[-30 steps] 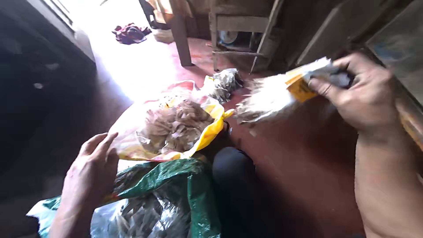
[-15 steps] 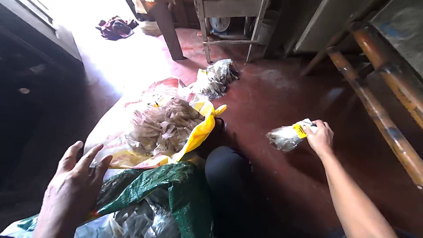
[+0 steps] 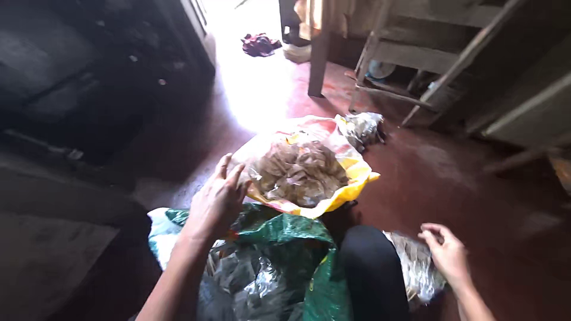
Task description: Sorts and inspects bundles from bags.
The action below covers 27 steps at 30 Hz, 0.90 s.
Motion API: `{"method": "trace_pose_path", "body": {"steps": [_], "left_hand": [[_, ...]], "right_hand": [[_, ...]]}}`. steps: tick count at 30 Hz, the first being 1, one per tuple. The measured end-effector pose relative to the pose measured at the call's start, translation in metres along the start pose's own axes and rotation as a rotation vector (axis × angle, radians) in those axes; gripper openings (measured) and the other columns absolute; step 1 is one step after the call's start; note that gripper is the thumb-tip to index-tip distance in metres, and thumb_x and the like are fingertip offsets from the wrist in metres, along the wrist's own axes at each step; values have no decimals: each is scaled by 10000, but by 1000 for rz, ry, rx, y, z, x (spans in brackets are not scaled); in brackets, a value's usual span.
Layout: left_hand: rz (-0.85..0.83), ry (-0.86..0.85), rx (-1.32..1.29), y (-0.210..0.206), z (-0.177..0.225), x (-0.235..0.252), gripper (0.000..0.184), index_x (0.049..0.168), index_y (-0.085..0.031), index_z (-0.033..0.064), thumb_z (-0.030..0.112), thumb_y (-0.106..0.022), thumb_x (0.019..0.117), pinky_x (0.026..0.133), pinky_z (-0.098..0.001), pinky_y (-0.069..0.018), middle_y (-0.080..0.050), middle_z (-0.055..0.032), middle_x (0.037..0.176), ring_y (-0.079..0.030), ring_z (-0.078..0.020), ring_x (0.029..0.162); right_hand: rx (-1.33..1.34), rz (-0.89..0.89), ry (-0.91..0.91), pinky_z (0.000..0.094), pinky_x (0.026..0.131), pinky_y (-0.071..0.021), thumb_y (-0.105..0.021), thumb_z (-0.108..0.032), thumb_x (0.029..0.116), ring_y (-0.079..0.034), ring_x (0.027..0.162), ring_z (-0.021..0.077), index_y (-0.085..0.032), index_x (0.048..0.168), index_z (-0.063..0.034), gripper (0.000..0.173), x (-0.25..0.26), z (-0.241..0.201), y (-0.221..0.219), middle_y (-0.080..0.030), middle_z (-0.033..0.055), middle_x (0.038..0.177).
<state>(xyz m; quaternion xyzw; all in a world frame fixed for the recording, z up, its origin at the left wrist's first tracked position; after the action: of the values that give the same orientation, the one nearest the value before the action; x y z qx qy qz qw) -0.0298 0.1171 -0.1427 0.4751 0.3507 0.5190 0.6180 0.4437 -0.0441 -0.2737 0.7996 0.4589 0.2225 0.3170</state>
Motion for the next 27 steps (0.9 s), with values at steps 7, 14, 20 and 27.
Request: {"method": "trace_pose_path", "body": {"steps": [7,14,20,27], "left_hand": [[163,-71,-53,7,-3,-3,396,1362,-647,101,305,-615,1025,957,-590,-508,-421,-239,1562,-526,-458,1315],[192,-27,-135,13,-3,-1,359,1352,-658,103,264,-555,1048,964,-540,-512,-449,-209,1557,-544,-422,1305],[137,-20,-122,18,-1,-1,375,1391,-626,96,245,-542,1058,951,-509,-515,-473,-190,1545,-551,-397,1307],[128,-15,-99,17,-7,-6,352,1350,-648,85,251,-575,1048,920,-528,-526,-468,-193,1543,-561,-402,1282]], "right_hand": [[-37,-183,888,453,895,-586,-583,-21,985,-715,978,270,-714,1107,40,189,89,-276,-70,-716,184,1082],[-842,-793,478,621,1131,-368,-566,-59,1007,-473,1379,470,-538,1389,97,414,165,-313,-227,-533,318,1427],[-933,-875,312,631,1119,-346,-399,-202,1102,-480,1371,470,-545,1349,132,440,179,-318,-233,-531,345,1411],[-917,-920,555,627,1070,-410,-660,-181,977,-536,1298,440,-600,1362,-10,426,153,-318,-197,-581,270,1353]]}}
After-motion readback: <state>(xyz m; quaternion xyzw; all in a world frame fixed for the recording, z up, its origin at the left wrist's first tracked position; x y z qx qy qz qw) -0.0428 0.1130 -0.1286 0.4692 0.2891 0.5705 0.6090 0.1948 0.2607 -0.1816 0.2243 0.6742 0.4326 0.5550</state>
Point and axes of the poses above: each hand's wrist, its own x-axis towards the middle knuckle, its own y-axis out of the back of the hand, z = x × y, the point moved 3 cm from there along x, towards the middle knuckle
